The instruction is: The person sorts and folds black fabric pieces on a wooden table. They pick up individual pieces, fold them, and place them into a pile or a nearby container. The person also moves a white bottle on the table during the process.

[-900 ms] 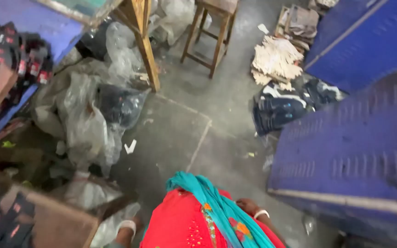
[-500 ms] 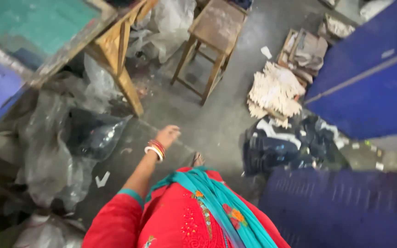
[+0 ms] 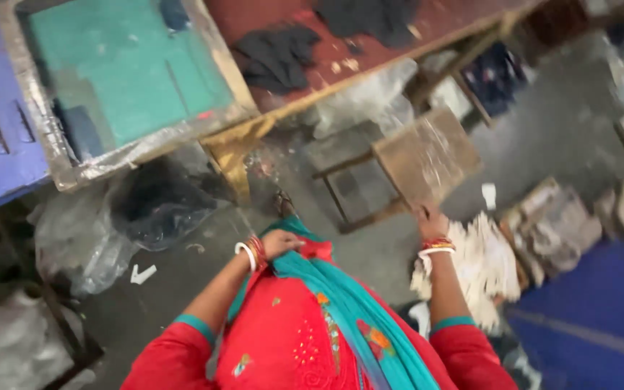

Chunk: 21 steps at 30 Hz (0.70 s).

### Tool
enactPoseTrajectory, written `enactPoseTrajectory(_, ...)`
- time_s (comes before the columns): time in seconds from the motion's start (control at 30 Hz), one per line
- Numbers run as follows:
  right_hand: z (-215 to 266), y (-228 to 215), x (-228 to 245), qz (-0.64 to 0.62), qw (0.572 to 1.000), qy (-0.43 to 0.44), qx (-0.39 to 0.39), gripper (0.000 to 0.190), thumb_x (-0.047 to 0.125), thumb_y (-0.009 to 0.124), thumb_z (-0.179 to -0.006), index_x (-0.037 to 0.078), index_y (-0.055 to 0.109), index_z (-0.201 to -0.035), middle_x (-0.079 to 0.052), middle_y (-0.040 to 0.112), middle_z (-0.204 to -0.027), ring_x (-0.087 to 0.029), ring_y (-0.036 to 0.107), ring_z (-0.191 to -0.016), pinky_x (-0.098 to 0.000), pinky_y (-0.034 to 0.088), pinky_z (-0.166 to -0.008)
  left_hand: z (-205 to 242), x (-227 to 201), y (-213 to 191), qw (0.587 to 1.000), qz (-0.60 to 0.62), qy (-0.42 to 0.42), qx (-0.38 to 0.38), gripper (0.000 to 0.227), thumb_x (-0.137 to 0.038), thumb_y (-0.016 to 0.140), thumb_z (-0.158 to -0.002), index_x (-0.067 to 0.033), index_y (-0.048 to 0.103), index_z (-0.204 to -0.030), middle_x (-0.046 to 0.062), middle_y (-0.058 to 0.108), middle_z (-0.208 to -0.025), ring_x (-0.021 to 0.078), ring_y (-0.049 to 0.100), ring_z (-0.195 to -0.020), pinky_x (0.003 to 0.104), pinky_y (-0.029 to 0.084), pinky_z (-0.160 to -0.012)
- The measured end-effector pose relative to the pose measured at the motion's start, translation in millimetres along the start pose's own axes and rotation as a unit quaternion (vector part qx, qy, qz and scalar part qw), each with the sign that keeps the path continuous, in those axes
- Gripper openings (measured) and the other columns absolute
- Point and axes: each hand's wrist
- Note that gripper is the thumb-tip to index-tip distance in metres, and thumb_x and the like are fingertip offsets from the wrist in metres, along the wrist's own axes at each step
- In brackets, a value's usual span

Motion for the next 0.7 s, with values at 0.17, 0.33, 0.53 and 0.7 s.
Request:
enactPoseTrajectory(0.17, -160.9, 17.8, 185.7, -0.188, 0.965, -0.183, 0.012, 0.020, 0.015, 0.068, -0.096, 0.009, 0.075, -0.113, -0.014, 0.076, -0.106, -0.031, 0.074, -0.092, -0.0392, 0.058, -0.081, -39.3, -97.6, -131.4, 0.962, -0.231, -0.016, -0.144, 0.035, -0.039, 0.066, -0.094, -0.0071, 0.072, -0.106, 0.019, 0.072, -0.104, 0.0379, 0.069, -0.097, 0.047, 0.054, -0.086)
enactPoseTrajectory(0.33, -264.7, 11.3, 277.1, -0.152, 0.940, -0.301, 0.047, 0.019, 0.012, 0.066, -0.098, 0.007, 0.077, -0.114, -0.016, 0.075, -0.103, -0.032, 0.072, -0.087, -0.0378, 0.057, -0.074, -97.0, -221.1, -192.4, 0.919, -0.173, 0.138, -0.325, 0.025, -0.031, 0.065, -0.094, -0.0087, 0.071, -0.104, 0.016, 0.071, -0.099, 0.0383, 0.068, -0.092, 0.048, 0.055, -0.078)
enactPoseTrajectory(0.53, -370.3, 14.3, 273.8, -0.046, 0.944, -0.328, -0.001, 0.039, 0.025, 0.077, -0.094, 0.001, 0.061, -0.068, -0.020, 0.059, -0.070, -0.038, 0.058, -0.064, -0.0480, 0.046, -0.062, -160.8, -254.9, -216.5, 0.864, -0.177, 0.186, -0.433, 0.015, -0.026, 0.070, -0.094, -0.0119, 0.073, -0.091, 0.011, 0.071, -0.081, 0.0317, 0.070, -0.076, 0.044, 0.055, -0.067)
enactPoseTrajectory(0.7, -466.5, -19.8, 231.0, 0.057, 0.977, -0.196, -0.056, 0.046, 0.039, 0.059, -0.108, 0.006, 0.067, -0.077, -0.021, 0.065, -0.079, -0.042, 0.062, -0.073, -0.0534, 0.047, -0.068, -199.7, -241.4, -225.6, 0.891, -0.148, 0.193, -0.383, 0.016, -0.026, 0.069, -0.097, -0.0112, 0.072, -0.093, 0.010, 0.071, -0.080, 0.0300, 0.070, -0.075, 0.042, 0.056, -0.066)
Point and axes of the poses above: each hand's wrist, its own z-axis away from the middle knuckle, its own y-axis out of the palm, x = y × z
